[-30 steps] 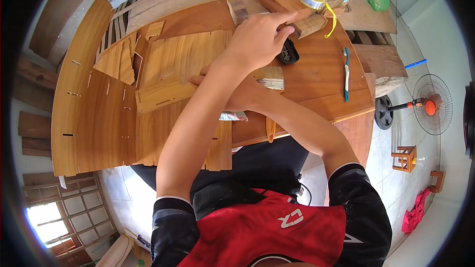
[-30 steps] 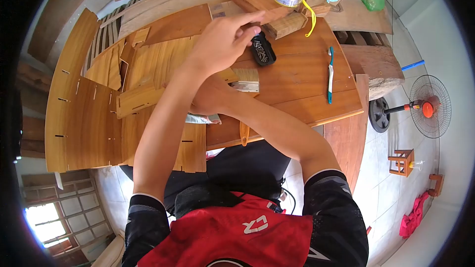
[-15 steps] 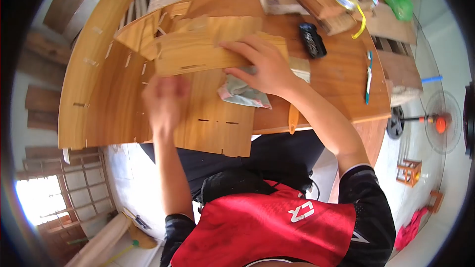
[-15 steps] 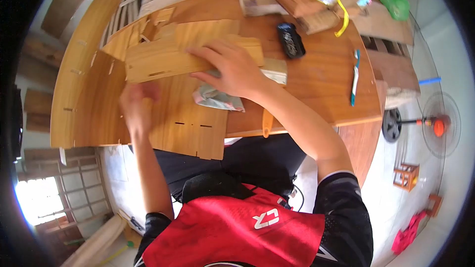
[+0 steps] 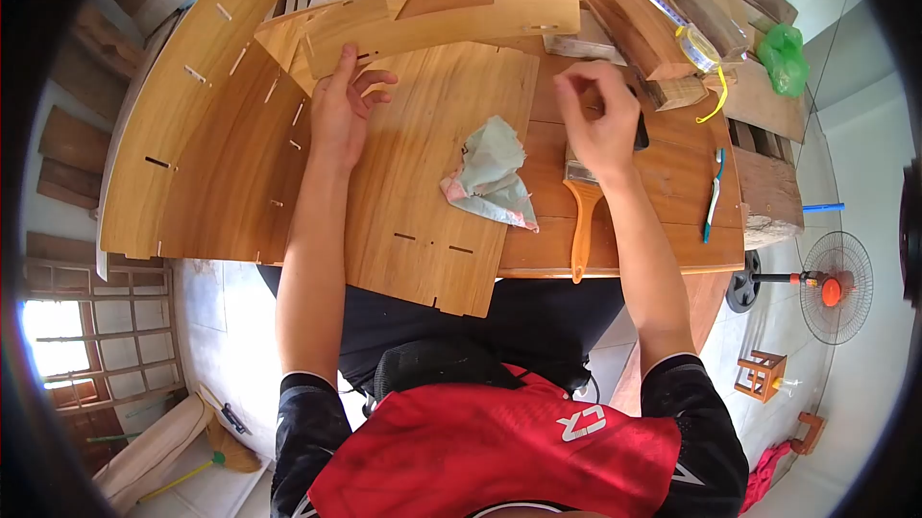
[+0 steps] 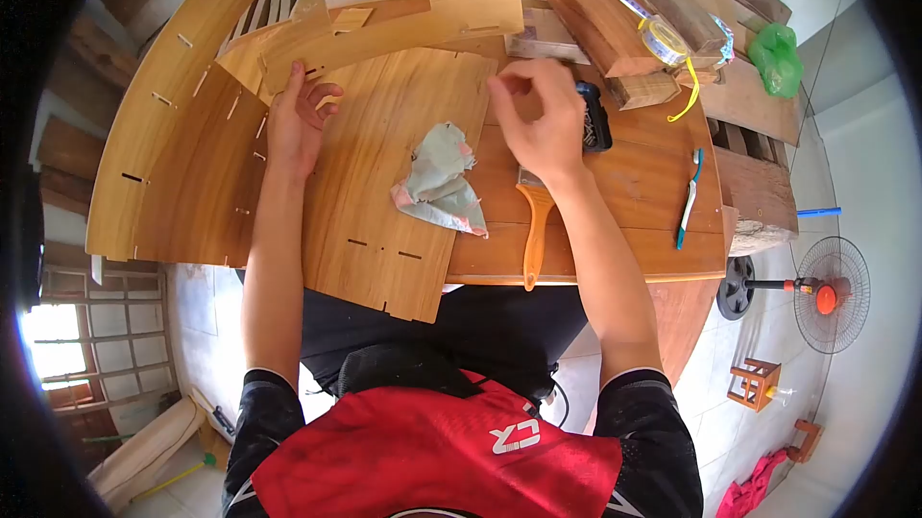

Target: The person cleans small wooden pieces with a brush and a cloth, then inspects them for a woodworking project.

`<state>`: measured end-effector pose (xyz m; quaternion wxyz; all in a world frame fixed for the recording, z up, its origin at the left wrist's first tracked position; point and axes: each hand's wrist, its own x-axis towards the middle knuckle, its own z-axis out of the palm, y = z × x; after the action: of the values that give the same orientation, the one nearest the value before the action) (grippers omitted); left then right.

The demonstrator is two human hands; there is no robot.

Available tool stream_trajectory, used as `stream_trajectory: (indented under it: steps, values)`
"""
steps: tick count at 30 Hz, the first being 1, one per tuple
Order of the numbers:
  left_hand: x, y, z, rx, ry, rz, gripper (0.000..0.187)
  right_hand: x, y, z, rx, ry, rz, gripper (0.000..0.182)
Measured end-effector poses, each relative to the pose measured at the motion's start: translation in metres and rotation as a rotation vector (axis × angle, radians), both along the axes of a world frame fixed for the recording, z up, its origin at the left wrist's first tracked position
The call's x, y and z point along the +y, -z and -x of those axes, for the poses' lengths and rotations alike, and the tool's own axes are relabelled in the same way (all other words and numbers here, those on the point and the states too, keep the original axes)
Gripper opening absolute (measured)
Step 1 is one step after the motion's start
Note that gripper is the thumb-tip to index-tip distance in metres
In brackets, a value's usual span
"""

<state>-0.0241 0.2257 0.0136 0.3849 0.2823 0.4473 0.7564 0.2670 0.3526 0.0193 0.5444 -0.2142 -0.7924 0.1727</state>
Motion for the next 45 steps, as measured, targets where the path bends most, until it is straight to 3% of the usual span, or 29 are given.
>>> stream_trajectory:
  steps: [6,9,10,13,14,17,18,21,28,31,34,37,43,45]
  values:
    - [-0.008,0.011,-0.009,-0.055,0.017,0.013,0.034,-0.02,0.001,0.009,-0.527,-0.426,0.278,0.026]
    - [-0.006,0.016,-0.013,-0.07,0.025,0.03,0.034,-0.018,0.006,0.007,-0.423,-0.402,0.203,0.021]
    - [-0.006,0.017,-0.014,-0.063,0.02,0.023,0.035,-0.014,0.008,0.009,-0.244,-0.358,0.213,0.017]
    - [-0.003,0.02,-0.009,-0.059,0.013,0.028,0.036,-0.006,-0.006,0.003,-0.074,-0.049,0.206,0.013]
    - [-0.002,0.021,-0.008,-0.06,0.01,0.038,0.036,-0.005,-0.008,-0.002,-0.124,0.021,0.28,0.01]
    - [0.0,0.021,-0.012,-0.051,-0.054,0.072,0.036,0.008,-0.01,-0.014,-0.364,0.297,0.048,0.007]
    - [0.0,0.022,-0.012,-0.047,-0.049,0.064,0.036,0.015,-0.007,-0.024,-0.523,0.394,0.082,0.013]
    - [0.0,0.026,-0.011,-0.039,-0.048,0.051,0.037,0.033,-0.002,-0.05,-0.757,0.414,-0.117,0.016]
    - [-0.001,0.023,-0.015,-0.049,-0.03,0.033,0.036,0.026,0.001,-0.042,-1.014,0.493,0.02,0.018]
    - [0.0,0.023,-0.013,-0.05,-0.016,0.041,0.036,0.032,0.006,-0.042,-0.973,0.462,-0.045,0.014]
    - [0.001,0.026,-0.016,-0.061,-0.01,0.053,0.037,0.027,-0.009,-0.046,-0.77,0.44,0.109,0.013]
    - [0.002,0.032,-0.013,-0.057,-0.008,0.051,0.037,0.032,-0.024,-0.066,-0.745,0.502,0.219,0.016]
    - [0.002,0.029,-0.016,-0.057,0.0,0.053,0.039,0.035,-0.028,-0.07,-0.483,0.567,0.231,0.024]
    - [0.002,0.027,-0.017,-0.065,0.013,0.042,0.04,0.035,-0.017,-0.059,-0.291,0.289,0.274,0.025]
